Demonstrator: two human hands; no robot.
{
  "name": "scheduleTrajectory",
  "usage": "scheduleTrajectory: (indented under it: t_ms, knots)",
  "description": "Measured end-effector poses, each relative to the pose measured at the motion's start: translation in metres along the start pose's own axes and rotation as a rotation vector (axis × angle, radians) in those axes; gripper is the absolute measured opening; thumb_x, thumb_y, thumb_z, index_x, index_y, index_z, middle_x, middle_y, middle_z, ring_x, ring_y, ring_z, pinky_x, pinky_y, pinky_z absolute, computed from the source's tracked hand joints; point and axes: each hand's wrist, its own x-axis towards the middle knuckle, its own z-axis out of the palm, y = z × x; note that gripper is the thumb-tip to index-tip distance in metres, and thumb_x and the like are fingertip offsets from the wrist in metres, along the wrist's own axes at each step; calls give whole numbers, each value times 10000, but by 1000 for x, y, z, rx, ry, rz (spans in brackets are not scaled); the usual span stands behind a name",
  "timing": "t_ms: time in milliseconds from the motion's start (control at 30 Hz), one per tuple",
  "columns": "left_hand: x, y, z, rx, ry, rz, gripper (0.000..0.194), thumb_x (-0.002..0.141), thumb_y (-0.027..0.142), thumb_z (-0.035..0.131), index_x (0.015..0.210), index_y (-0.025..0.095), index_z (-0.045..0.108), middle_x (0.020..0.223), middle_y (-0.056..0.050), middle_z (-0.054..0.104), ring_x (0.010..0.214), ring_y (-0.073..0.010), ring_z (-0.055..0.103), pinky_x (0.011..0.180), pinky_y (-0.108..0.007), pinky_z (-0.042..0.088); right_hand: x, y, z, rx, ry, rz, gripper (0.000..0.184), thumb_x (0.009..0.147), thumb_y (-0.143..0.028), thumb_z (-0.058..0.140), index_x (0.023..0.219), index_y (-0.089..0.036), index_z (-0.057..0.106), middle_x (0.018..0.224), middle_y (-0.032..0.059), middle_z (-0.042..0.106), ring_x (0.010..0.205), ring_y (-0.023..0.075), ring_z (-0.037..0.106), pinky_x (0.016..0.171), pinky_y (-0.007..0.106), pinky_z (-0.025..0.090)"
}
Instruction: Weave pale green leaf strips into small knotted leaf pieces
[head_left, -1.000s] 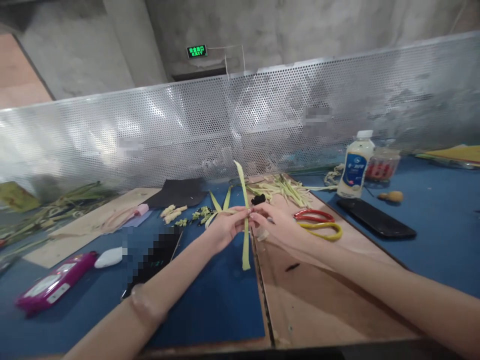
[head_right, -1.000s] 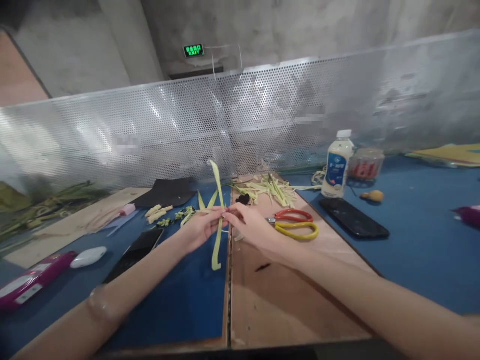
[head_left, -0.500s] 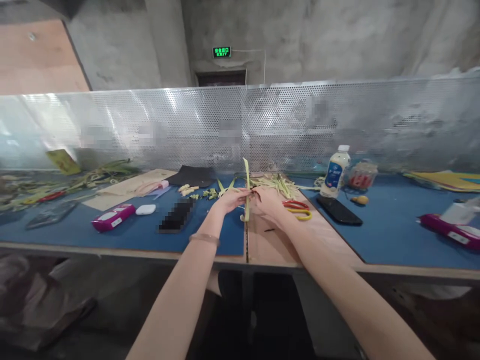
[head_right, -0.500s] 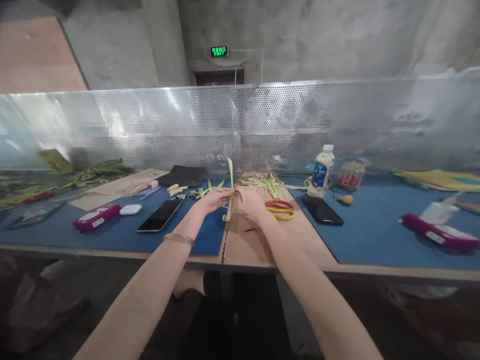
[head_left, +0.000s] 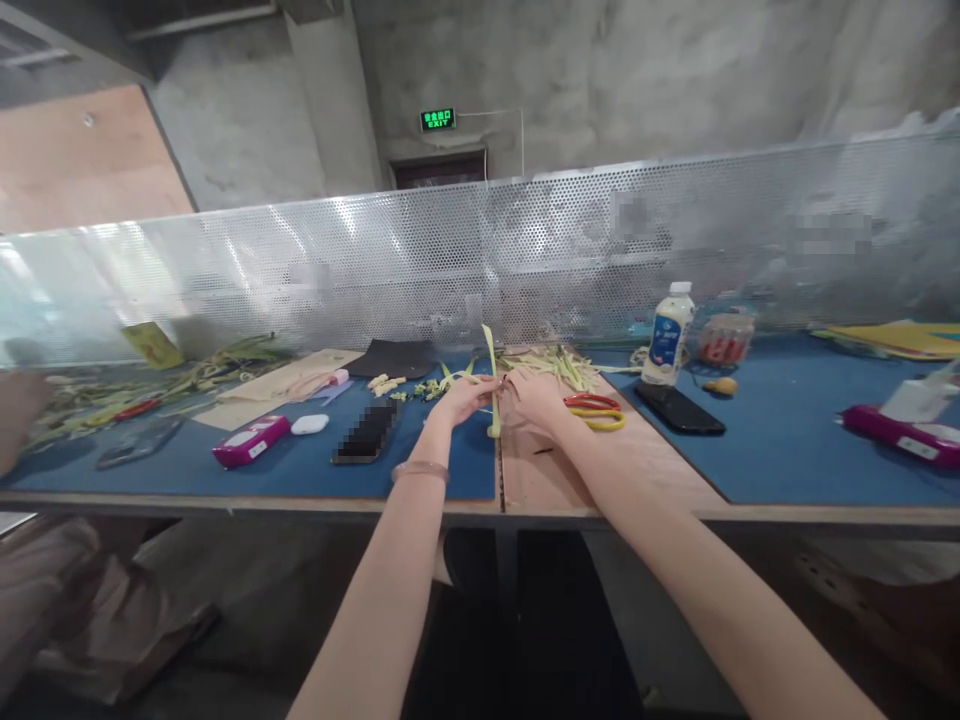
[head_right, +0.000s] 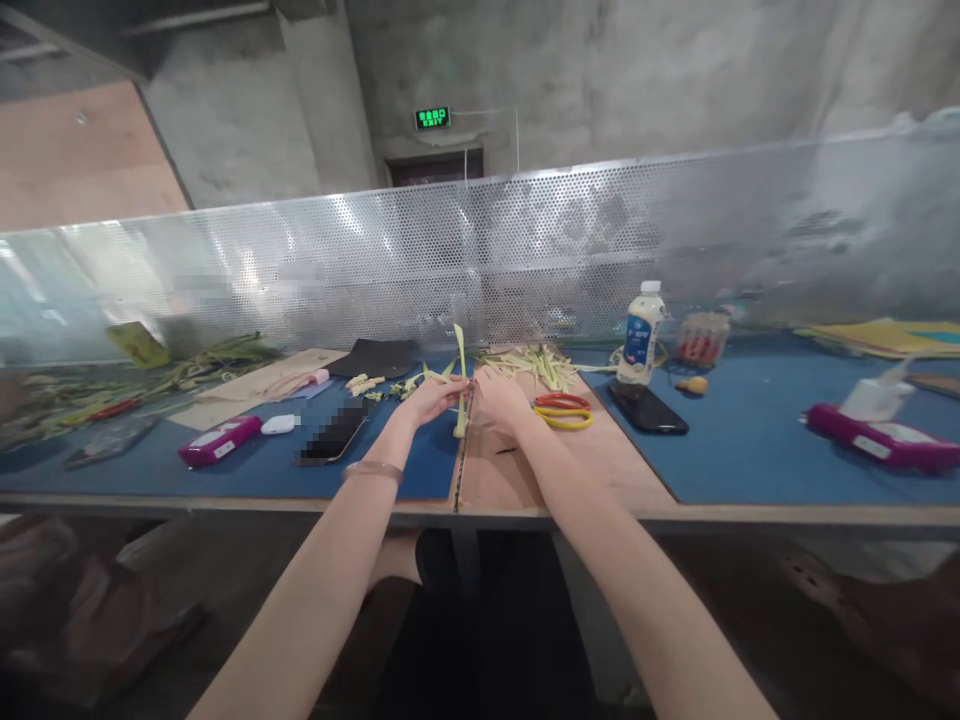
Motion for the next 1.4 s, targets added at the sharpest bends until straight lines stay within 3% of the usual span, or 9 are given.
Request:
scheduleTrajectory:
  t_ms: [233,400,500,767,1033,1400]
  knots:
    - [3,3,-3,34,2,23,212,603,165,754,752,84,627,688,-47,654,678,-120,599,785,-310,444,2,6,-2,-102,-14,-78,181,908,-207,411,974,-120,556,996,72,565,968,192,492,827,338,382]
    - [9,4,-6,37,9,42,215,614,174,740,783,90,637,730,-62,670,719,-134,609,793,-300,450,-1,10,-4,-158,40,-57,296,909,-149,312,1069,-70,547,1187,188,489,1087,278,368,920,398,262]
    - [12,5,-6,32,3,48,193,646,202,713,786,88,644,737,-73,674,728,-138,611,791,-299,449,-2,7,-6,-184,65,-38,354,925,-174,253,1107,-62,535,1266,199,434,1103,308,329,923,444,211]
    - [17,8,-2,70,-57,86,292,641,269,726,842,70,656,734,-91,675,766,-163,608,732,-276,438,1,-15,-8,-201,37,-132,431,918,-379,305,990,-87,612,969,169,600,1010,287,392,869,406,238]
    - [23,9,1,108,-57,121,337,545,215,789,826,69,676,761,-85,679,748,-156,598,753,-278,433,2,-15,8,-188,66,-103,271,847,-220,403,923,-83,625,941,155,633,928,262,448,845,387,250]
    - [28,9,-7,103,3,126,309,520,213,803,780,85,697,665,-36,667,652,-125,593,752,-286,443,5,-16,14,-173,112,-199,234,829,-213,440,859,-99,643,848,123,638,893,242,466,827,364,269]
